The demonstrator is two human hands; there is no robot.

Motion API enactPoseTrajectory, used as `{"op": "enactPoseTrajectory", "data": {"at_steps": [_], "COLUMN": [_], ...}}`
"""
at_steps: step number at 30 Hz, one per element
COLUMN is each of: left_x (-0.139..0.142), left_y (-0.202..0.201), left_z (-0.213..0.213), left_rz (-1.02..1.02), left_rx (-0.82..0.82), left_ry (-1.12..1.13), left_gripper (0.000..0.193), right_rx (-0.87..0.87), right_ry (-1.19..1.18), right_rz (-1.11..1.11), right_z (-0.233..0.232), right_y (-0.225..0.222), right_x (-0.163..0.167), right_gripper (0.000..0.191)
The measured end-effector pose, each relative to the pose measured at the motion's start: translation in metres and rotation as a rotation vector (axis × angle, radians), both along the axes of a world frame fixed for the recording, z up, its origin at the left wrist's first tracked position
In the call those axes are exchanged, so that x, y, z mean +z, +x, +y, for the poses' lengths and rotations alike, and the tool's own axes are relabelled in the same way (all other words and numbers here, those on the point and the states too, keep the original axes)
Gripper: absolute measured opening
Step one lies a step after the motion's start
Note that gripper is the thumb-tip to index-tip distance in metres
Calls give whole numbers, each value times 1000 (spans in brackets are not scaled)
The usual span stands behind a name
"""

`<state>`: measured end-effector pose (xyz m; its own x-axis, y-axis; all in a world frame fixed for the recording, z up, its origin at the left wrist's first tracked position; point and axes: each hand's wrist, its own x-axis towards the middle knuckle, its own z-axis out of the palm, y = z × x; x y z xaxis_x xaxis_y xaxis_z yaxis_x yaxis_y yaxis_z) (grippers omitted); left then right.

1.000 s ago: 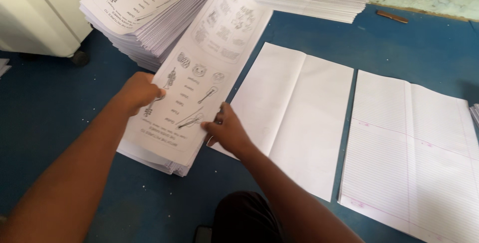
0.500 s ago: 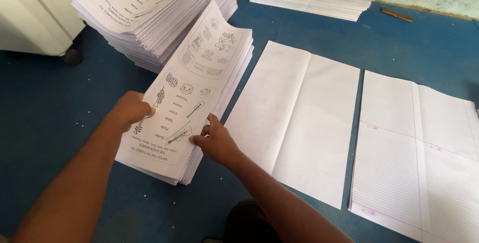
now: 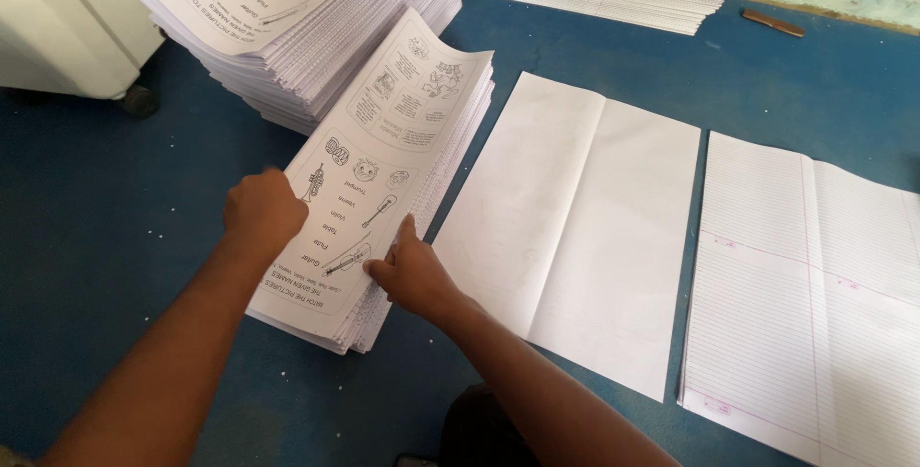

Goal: The person inserts printed sheets into folded lined paper covers to assemble workbooks. They repeatedly pick up a cover, insert a printed page, and place the completed unit onto a growing stack on the left.

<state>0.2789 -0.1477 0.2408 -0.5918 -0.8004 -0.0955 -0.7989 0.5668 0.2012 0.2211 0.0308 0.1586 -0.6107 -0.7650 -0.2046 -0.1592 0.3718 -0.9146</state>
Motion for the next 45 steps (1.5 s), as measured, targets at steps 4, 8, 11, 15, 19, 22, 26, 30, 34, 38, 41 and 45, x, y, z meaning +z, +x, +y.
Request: {"op": "enactPoseTrajectory", "data": {"at_steps": [4, 8, 11, 15, 19, 22, 26, 30, 34, 38, 41, 45], "left_x": [-2, -7, -12, -16, -20, -28, -34, -44, -58, -77, -98, -137], "left_y": [4, 6, 6, 5, 5, 4, -17, -45, -69, -87, -95, -106], "left_z": [5, 6, 5, 3, 10, 25, 54, 96, 150, 210, 252, 305], "left_rz": [-139, -66, -61, -66, -9, 241, 472, 648, 706, 685, 667, 634], "left_rx": [-16, 3, -2, 5, -47, -192, -343, -439, -472, -501, -474, -497], "left_ry": [-167, -137, -169, -175, -424, -635, -594, -416, -221, -19, 219, 463], "left_gripper": [34, 33, 33, 34, 38, 33, 26, 26, 22, 21, 24, 23], "right_rx": [54, 134, 164, 177, 210, 150, -12, -105, -217, -254, -247, -266], "right_ry": [130, 314, 423, 411, 326, 182, 147, 101, 102, 96, 91, 244], "right_rz": [206, 304, 294, 302, 290, 352, 371, 347, 279, 347, 446, 482], "right_z": [-7, -5, -8, -7, 3, 18, 56, 100, 151, 208, 261, 336], "right_y": [1, 3, 3, 1, -16, -37, -66, -86, -101, -121, -135, -143], "right_x": [-1, 3, 12, 12, 0, -5, -15, -20, -31, -48, -56, -61], "right_gripper": [102, 100, 99, 100, 97, 71, 56, 47, 42, 36, 32, 25]}}
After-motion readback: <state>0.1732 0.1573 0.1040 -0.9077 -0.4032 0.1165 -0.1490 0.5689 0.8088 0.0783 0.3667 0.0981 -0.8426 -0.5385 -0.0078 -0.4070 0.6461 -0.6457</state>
